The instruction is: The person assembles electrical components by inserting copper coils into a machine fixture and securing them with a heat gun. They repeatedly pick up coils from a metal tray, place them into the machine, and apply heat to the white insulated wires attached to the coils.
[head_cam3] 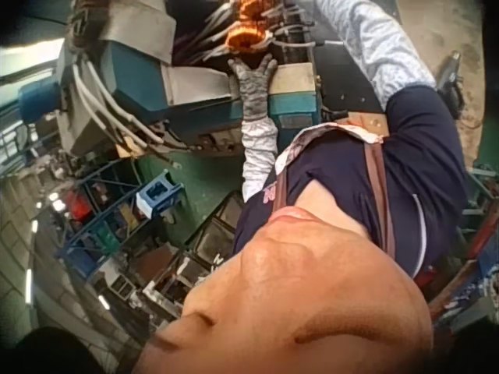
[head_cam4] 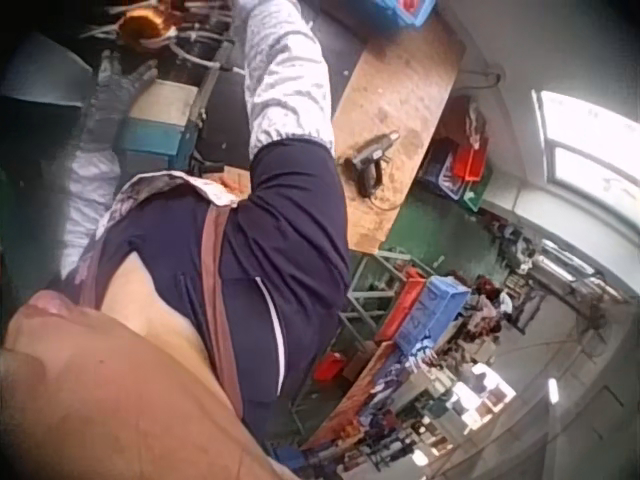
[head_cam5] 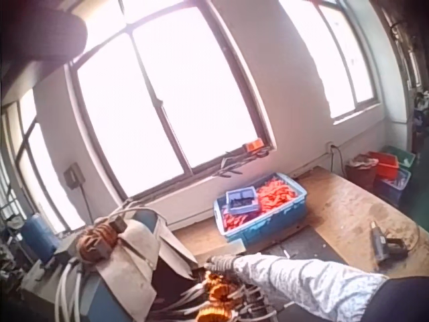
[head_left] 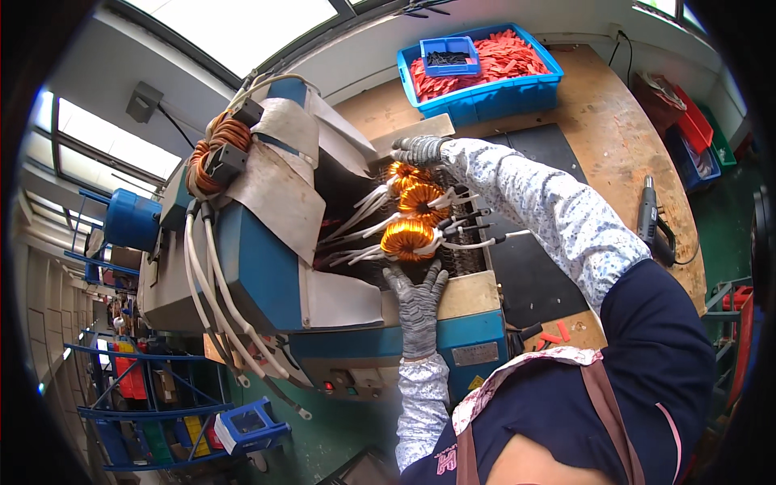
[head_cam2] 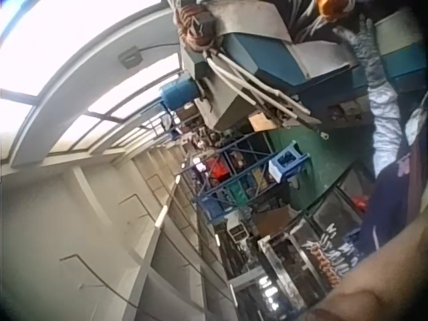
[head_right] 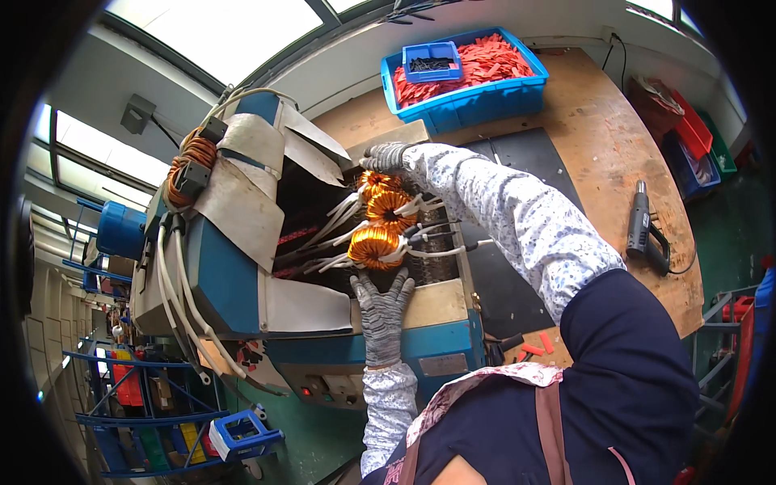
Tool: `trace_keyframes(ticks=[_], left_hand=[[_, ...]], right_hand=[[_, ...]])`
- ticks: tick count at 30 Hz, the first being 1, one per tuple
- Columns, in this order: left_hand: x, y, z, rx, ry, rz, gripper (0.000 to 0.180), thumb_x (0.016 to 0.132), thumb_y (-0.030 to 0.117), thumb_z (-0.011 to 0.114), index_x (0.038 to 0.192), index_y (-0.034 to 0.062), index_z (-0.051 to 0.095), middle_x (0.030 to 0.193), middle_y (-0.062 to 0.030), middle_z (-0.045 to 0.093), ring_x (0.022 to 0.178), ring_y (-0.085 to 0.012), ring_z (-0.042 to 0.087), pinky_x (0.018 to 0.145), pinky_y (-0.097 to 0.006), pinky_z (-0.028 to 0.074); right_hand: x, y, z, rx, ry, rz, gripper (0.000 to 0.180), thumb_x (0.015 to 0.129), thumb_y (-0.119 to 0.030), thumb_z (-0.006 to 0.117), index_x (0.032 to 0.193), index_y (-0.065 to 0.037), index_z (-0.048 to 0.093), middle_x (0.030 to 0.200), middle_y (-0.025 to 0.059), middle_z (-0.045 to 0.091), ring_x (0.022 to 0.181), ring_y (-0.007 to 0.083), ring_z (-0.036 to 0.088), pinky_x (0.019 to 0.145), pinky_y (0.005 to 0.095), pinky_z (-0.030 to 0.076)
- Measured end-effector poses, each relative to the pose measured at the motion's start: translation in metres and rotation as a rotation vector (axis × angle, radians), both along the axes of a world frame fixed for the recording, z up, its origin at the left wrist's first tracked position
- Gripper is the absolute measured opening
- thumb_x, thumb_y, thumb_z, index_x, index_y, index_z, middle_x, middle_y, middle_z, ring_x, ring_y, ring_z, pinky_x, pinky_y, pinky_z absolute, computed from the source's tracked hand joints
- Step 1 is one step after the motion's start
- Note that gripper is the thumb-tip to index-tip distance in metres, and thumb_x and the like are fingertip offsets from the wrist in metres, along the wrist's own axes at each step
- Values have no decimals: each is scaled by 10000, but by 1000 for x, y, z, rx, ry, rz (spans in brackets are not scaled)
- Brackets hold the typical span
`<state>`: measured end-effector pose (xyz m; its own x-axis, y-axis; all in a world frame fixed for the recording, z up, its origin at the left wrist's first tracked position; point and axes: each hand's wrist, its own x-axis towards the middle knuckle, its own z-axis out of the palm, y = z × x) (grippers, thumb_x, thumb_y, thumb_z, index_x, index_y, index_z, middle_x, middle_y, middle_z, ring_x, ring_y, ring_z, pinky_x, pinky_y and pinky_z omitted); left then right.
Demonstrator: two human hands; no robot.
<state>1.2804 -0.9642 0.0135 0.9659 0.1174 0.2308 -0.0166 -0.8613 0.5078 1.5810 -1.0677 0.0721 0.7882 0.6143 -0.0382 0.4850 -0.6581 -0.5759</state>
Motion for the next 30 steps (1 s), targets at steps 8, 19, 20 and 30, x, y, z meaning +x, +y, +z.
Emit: trace_keyframes(ticks=[8, 19, 20, 30], left_hand=[[23, 10, -19, -1280, 73, -90, 538, 884, 319, 511, 1333, 129, 283, 1341, -128, 334, 1257, -256, 318, 1039, -411, 292], [45, -7, 36, -2056, 234, -226, 523, 869, 239, 524, 1294, 62, 275, 1280, -150, 390, 1147, -255, 441, 971, -428, 389], [45, -5, 35, -2153, 265, -225, 510, 896, 313, 473, 1295, 64, 277, 1279, -157, 387, 1153, -268, 434, 974, -441, 384], [36, 3, 4, -2202, 324, -183, 638, 840, 457, 537, 1325, 143, 268, 1316, -197, 320, 1174, -369, 406, 964, -524, 384]], right_hand=[[-26, 20, 23, -38, 14, 103, 560, 801, -543, 537, 1023, -36, 622, 964, 174, 632, 929, 287, 600, 817, 377, 448], [-53, -94, 2, 202, 1132, -25, 704, 720, -641, 582, 1157, -92, 529, 1021, 55, 611, 901, 121, 561, 782, 279, 452], [-54, -98, 11, 42, 1147, 0, 715, 700, -641, 605, 1150, -88, 539, 1025, 64, 615, 906, 134, 566, 804, 286, 452], [-70, -142, -90, 395, 1720, 96, 406, 728, -172, 674, 1105, -59, 577, 1017, 56, 647, 845, 148, 621, 786, 310, 483]])
